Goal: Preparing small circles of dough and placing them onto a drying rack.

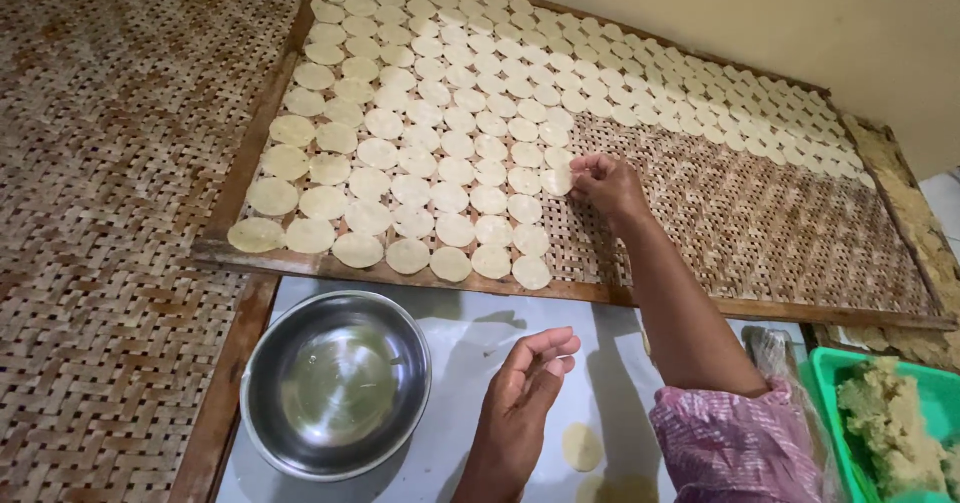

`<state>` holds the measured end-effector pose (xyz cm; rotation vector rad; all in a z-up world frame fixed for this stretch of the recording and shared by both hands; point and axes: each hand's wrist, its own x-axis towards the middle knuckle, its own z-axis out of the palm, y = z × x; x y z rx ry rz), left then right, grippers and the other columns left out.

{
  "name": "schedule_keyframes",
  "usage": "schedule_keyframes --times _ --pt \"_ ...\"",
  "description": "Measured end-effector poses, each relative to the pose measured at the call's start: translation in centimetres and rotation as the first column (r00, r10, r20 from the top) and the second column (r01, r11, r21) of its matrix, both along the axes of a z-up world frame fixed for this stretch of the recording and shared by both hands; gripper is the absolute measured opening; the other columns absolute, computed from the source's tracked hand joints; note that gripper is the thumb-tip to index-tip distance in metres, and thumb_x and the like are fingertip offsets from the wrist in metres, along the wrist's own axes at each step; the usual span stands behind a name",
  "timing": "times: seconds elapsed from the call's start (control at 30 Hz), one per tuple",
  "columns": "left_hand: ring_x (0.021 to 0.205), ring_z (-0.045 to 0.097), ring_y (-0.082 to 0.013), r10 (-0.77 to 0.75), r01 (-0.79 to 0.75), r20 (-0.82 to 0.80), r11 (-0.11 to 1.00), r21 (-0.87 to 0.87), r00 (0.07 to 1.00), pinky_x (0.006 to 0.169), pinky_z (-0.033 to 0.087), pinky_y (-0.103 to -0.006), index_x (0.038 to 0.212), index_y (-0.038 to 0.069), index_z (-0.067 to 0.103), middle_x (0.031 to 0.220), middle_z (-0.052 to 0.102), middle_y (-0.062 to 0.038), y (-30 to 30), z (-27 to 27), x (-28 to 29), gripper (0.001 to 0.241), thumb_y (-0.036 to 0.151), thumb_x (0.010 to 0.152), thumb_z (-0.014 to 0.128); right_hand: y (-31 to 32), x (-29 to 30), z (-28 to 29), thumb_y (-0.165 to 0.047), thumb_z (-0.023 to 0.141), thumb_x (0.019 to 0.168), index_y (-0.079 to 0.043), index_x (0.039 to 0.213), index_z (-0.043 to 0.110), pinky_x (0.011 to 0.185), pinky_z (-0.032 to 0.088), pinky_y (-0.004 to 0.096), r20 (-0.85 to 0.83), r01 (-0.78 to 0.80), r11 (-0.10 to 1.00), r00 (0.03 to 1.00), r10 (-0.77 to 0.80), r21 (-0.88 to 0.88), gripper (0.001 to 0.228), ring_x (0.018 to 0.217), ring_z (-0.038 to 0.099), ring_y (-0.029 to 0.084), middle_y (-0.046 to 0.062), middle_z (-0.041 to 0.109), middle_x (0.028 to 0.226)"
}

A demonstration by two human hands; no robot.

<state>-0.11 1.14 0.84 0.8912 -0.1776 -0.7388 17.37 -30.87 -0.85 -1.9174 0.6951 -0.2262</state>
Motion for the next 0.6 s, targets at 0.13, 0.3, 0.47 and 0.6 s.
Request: schedule_keyframes --times 0.13,0.3,0.47,0.6 --pt "0.123 0.062 -0.0209 -0.005 0.005 0.019 1.000 0.019 1.000 0.108 0.046 -0.0355 0.136 0.003 0.058 0.133 0.067 -0.012 0.4 0.9 0.1 0.041 0.022 0.100 0.054 0.0 -0.1 -0.1 -0.003 0.067 0.095 -0.004 0.107 0.071 0.074 0.063 0.025 -0.011 -0.015 0.999 1.000 0.014 -0.037 0.013 0.079 0.071 0.012 0.008 0.074 0.096" --pt "0.124 0.061 -0.0206 -0.009 0.009 0.011 1.000 -0.004 1.000 0.110 0.045 -0.0354 0.136 0.001 0.057 0.133 0.067 -0.013 0.5 0.9 0.0 0.040 0.022 0.101 0.053 -0.1 -0.1 0.0 -0.003 0.064 0.098 -0.004 0.109 0.071 0.073 0.063 0.026 -0.032 -0.041 0.996 0.999 0.039 -0.082 0.013 0.081 0.071 0.013 0.010 0.074 0.099" --pt "0.124 0.061 -0.0205 0.000 0.000 0.010 1.000 -0.008 1.000 0.109 0.045 -0.0351 0.135 0.001 0.058 0.133 0.067 -0.012 0.6 1.1 0.0 0.040 0.022 0.101 0.053 1.0 -0.3 0.7 -0.003 0.059 0.100 -0.011 0.114 0.072 0.069 0.062 0.028 -0.107 -0.094 0.943 0.992 0.063 -0.320 0.020 0.082 0.071 0.014 0.009 0.076 0.104" --pt "0.123 0.062 -0.0197 0.010 -0.010 0.016 1.000 0.015 1.000 0.108 0.045 -0.0346 0.134 0.002 0.059 0.132 0.067 -0.010 1.0 1.5 0.2 0.039 0.021 0.101 0.052 1.4 0.0 0.4 0.004 0.057 0.095 -0.014 0.121 0.070 0.066 0.062 0.031 -0.203 -0.223 0.705 0.973 0.114 -0.674 0.034 0.085 0.073 0.018 0.011 0.076 0.109"
